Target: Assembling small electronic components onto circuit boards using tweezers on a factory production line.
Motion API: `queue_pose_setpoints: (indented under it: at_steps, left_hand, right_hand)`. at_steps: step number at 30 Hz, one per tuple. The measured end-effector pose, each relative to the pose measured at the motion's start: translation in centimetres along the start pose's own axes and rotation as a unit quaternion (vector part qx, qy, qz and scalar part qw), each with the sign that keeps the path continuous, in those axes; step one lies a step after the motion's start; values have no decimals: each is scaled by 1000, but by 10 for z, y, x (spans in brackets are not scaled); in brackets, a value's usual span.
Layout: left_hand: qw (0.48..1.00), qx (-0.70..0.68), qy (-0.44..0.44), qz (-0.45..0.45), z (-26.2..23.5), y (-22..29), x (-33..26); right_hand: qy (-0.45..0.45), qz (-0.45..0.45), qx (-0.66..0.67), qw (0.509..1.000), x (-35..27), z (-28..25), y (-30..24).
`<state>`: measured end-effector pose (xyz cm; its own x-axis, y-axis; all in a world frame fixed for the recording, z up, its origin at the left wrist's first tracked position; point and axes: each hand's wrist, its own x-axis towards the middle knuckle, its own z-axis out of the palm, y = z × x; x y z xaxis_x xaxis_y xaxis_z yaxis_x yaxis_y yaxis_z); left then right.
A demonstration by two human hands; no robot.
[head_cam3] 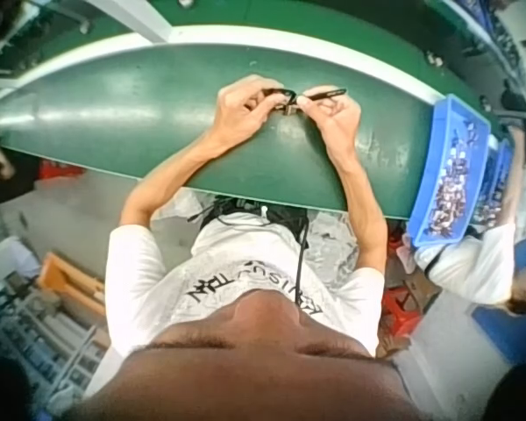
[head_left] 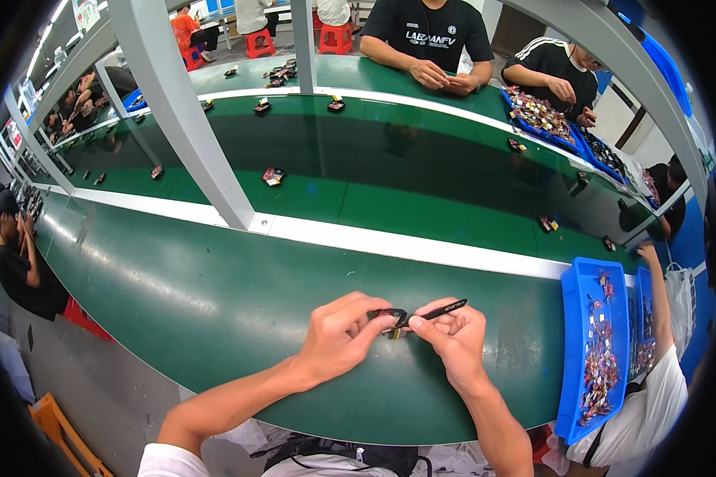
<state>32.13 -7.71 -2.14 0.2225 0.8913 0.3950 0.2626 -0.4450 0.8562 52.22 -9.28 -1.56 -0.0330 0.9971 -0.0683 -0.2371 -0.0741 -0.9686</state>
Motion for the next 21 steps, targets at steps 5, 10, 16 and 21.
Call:
queue_pose_setpoints:
  at_steps: [5,10,16,21]
  left_hand:
    - [986,-121,-11,-118,-2,5,1]
    - [921,-297,-50,-248,-4,0,4]
    - [910,-327,-55,-250,-6,-2,7]
    - [909,-330,-63,-245,-7,-6,7]
  right_hand:
    - [-3,6,-2,1000,1,1,0]
    - [-3,-20,-3,1000,-1,0,0]
    - [5,-108,-51,993,-4,2,2]
    - [27,-147,-91,985,-8,5,-1]
